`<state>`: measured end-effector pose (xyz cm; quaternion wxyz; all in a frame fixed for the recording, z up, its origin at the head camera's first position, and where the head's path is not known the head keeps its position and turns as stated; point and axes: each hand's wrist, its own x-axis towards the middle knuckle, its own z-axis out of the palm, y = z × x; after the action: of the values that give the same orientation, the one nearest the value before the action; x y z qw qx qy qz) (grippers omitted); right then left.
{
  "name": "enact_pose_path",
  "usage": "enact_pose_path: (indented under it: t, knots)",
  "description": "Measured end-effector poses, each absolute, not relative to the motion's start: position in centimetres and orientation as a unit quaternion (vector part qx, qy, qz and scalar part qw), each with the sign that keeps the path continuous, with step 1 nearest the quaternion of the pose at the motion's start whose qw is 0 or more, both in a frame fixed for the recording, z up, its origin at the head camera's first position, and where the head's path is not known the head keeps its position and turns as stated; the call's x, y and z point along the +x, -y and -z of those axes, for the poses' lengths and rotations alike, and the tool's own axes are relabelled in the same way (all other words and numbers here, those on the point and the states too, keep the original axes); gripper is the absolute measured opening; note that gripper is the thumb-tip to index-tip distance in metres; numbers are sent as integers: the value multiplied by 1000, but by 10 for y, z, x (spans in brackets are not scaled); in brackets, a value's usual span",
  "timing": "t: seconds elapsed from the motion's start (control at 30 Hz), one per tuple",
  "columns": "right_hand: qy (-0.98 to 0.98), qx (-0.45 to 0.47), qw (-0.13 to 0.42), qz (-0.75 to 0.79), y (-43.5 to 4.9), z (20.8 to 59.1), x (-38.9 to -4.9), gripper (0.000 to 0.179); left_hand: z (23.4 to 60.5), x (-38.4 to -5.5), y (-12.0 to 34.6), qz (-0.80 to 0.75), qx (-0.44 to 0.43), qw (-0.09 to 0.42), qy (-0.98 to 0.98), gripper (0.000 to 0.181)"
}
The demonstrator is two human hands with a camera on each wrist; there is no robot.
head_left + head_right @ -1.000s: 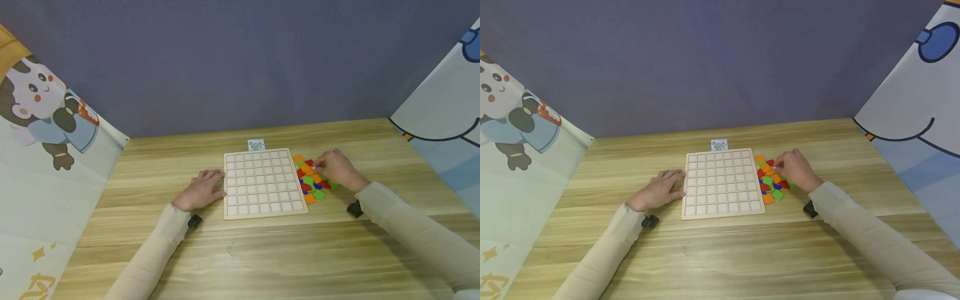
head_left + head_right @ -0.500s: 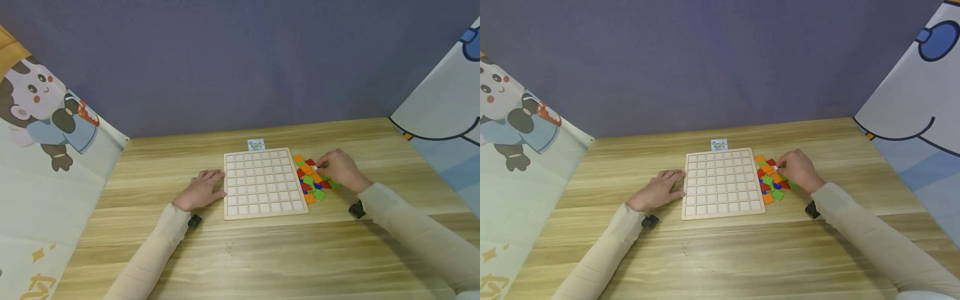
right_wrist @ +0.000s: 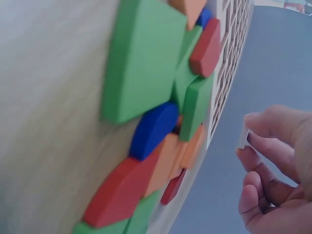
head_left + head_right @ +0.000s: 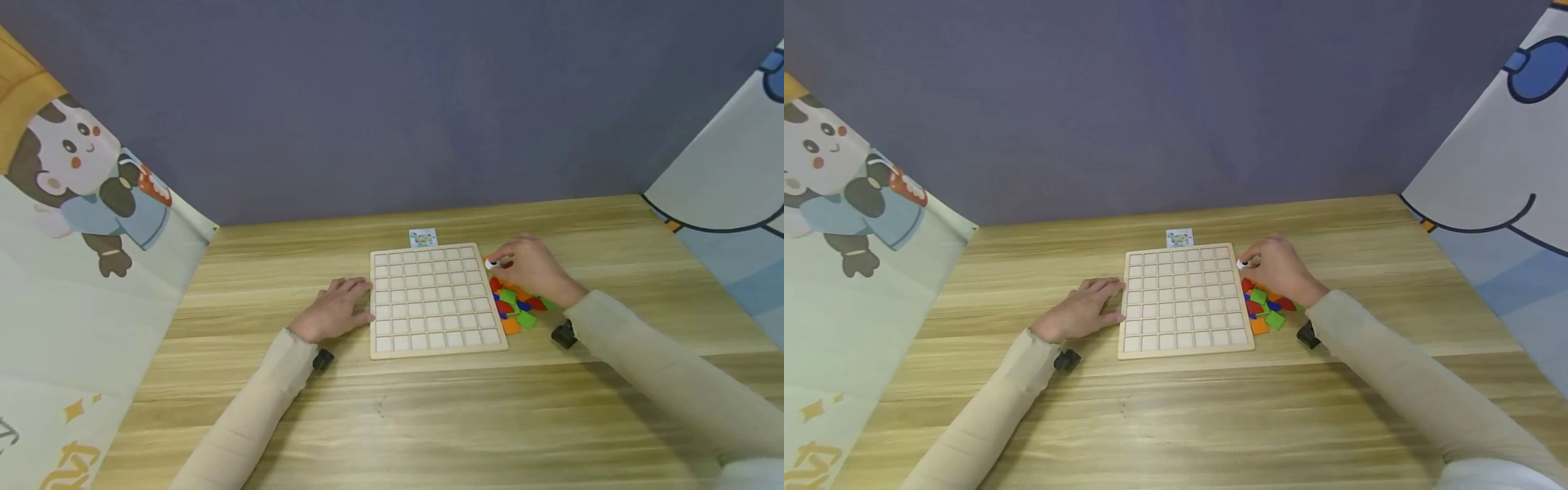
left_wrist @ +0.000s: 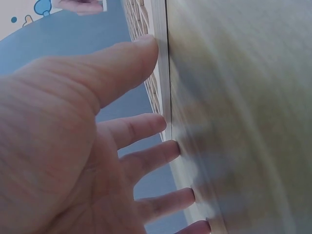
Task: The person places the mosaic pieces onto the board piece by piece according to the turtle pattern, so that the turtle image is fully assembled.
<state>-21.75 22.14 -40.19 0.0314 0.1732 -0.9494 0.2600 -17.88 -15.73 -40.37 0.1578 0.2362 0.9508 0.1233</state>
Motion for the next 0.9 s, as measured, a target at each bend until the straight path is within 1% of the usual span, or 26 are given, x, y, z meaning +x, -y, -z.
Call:
enact_pose_path:
  t: [0.17, 0.4, 0.53, 0.73, 0.9]
  knots:
    - [945, 176, 10, -274, -205, 400, -224, 18, 404, -178, 157, -120, 239, 156, -951, 67]
    - [933, 226, -21, -280, -170, 395, -234, 19, 403, -178, 156, -112, 240, 158, -951, 67]
    - [932, 230, -42, -276, -150, 394, -238, 18, 403, -180, 154, -106, 240, 161, -951, 67]
    - [925, 276, -33, -259, -123, 398, -247, 11, 403, -182, 152, -90, 233, 166, -954, 68]
    - [915, 297, -50, -270, -100, 403, -255, 11, 402, -183, 151, -88, 231, 169, -954, 68]
